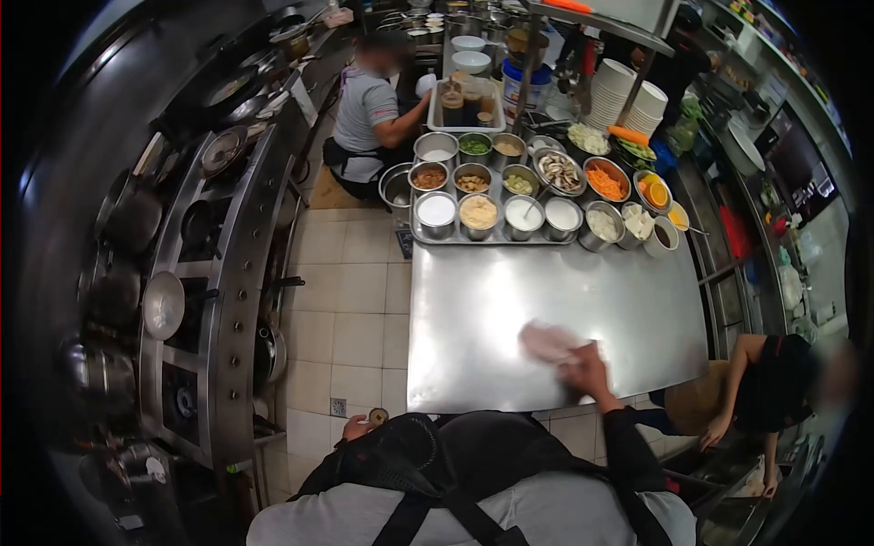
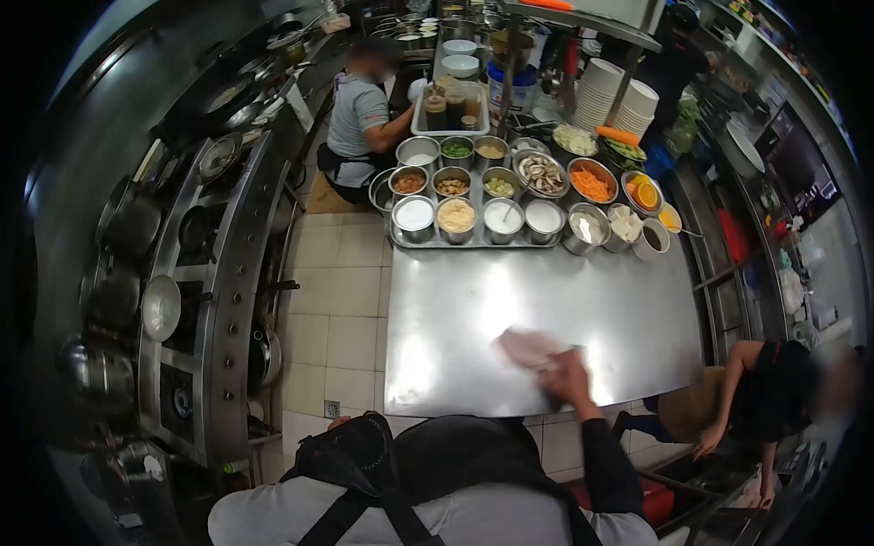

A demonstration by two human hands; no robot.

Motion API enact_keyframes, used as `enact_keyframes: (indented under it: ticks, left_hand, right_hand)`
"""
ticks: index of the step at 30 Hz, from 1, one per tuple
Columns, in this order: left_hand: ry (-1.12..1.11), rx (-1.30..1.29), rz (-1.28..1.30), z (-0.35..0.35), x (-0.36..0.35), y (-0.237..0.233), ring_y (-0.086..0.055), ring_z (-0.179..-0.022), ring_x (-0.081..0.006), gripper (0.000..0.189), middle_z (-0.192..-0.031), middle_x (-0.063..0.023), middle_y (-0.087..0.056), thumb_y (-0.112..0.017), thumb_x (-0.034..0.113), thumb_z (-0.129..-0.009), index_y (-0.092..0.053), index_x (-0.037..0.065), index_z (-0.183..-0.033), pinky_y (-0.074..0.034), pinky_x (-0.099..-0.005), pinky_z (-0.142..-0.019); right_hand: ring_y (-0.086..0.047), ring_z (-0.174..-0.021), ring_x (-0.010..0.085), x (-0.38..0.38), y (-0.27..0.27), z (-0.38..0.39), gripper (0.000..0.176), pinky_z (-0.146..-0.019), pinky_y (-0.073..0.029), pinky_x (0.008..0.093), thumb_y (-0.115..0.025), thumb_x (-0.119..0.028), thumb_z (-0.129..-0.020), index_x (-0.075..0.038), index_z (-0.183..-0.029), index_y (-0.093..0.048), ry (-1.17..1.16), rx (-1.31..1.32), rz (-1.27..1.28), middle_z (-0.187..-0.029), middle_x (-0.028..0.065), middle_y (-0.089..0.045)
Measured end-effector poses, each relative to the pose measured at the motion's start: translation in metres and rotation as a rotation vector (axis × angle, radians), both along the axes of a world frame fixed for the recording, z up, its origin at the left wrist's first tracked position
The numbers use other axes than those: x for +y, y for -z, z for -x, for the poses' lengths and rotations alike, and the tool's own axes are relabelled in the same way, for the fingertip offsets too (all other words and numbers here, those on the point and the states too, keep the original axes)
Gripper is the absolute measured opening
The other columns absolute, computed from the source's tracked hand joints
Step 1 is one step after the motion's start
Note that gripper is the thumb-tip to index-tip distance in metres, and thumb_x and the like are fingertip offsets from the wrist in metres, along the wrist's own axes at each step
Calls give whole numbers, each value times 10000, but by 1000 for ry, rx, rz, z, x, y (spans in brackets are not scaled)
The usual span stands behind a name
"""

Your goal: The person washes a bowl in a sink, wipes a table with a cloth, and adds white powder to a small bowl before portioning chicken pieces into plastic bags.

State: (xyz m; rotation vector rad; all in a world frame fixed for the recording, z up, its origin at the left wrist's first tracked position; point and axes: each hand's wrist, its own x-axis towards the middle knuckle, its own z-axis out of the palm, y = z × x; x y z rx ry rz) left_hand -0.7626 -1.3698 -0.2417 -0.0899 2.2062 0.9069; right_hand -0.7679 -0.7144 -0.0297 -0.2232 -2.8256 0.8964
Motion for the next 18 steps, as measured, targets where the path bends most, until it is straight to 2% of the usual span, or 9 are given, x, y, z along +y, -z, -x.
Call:
enact_keyframes:
  ticks: [2, 4, 6, 7, 10, 14, 15, 16, 18]
  left_hand:
    - [84, -4, 159, 2, 16, -34, -501, -1265, -279, 398, -1325, -106, -542, -717, 395, -797, -709, 237, -1163, -414, -365, -1055]
    - [152, -1, 314, 21, 45, -79, -517, -1252, -264, 398, -1332, -97, -543, -726, 365, -801, -703, 224, -1173, -421, -356, -1047]
    - [-538, -337, 157, 30, 72, -113, -581, -1177, -260, 446, -1296, -118, -585, -744, 309, -806, -666, 193, -1229, -444, -358, -1029]
    - [-209, -137, 276, 24, 67, -94, -613, -1137, -291, 490, -1221, -147, -642, -725, 233, -829, -610, 81, -1280, -466, -369, -1001]
    - [-447, -180, 96, 21, 83, -63, -600, -1167, -314, 447, -1138, -150, -683, -660, 180, -871, -590, 21, -1282, -473, -370, -988]
    - [-215, -59, 122, 21, 131, -75, -604, -1159, -318, 443, -1142, -155, -680, -661, 172, -866, -593, 18, -1276, -475, -371, -985]
    - [-186, -73, 120, 18, 142, -78, -605, -1157, -319, 442, -1144, -156, -679, -661, 170, -865, -594, 18, -1275, -475, -371, -984]
    - [-187, -104, 121, 16, 152, -84, -606, -1155, -320, 441, -1145, -158, -679, -661, 168, -864, -595, 17, -1273, -476, -372, -983]
    - [-203, -145, 130, 11, 168, -96, -608, -1151, -322, 439, -1147, -160, -677, -661, 164, -862, -596, 16, -1270, -476, -373, -981]
  right_hand:
    - [-651, -849, 334, 87, -8, -14, 427, -761, -533, 405, -712, -159, -714, -22, -1113, -649, 269, 7, -46, -906, 172, -658]
    - [-662, -783, 320, 134, -27, -10, 490, -702, -538, 399, -727, -161, -735, -12, -1187, -613, 222, 87, -94, -914, 165, -662]
    - [-663, -788, 275, 127, -78, 6, 521, -692, -534, 386, -743, -175, -766, -10, -1235, -586, 278, -317, 318, -915, 153, -667]
    - [-645, -833, 233, 112, -93, 15, 500, -720, -524, 374, -765, -188, -781, -1, -1206, -579, 78, -263, 361, -937, 139, -666]
    - [-611, -795, 326, 63, -18, 31, 249, -680, -487, 414, -734, -154, -767, -25, -910, -577, -284, -305, 86, -897, 152, -629]
    - [-636, -816, 353, 78, -2, 43, 103, -703, -498, 433, -625, -123, -844, -40, -904, -635, -230, 34, 72, -851, 177, -655]
    - [-650, -828, 347, 107, -20, 41, 130, -726, -508, 421, -628, -146, -854, -48, -937, -647, -75, 104, 88, -852, 187, -659]
    - [-657, -844, 346, 149, -20, 44, 145, -740, -515, 412, -632, -165, -861, -48, -946, -635, 30, -173, 250, -867, 188, -663]
    - [-653, -832, 347, 235, -12, 50, 384, -756, -517, 410, -655, -179, -865, -98, -1206, -497, 245, -86, 204, -916, 184, -669]
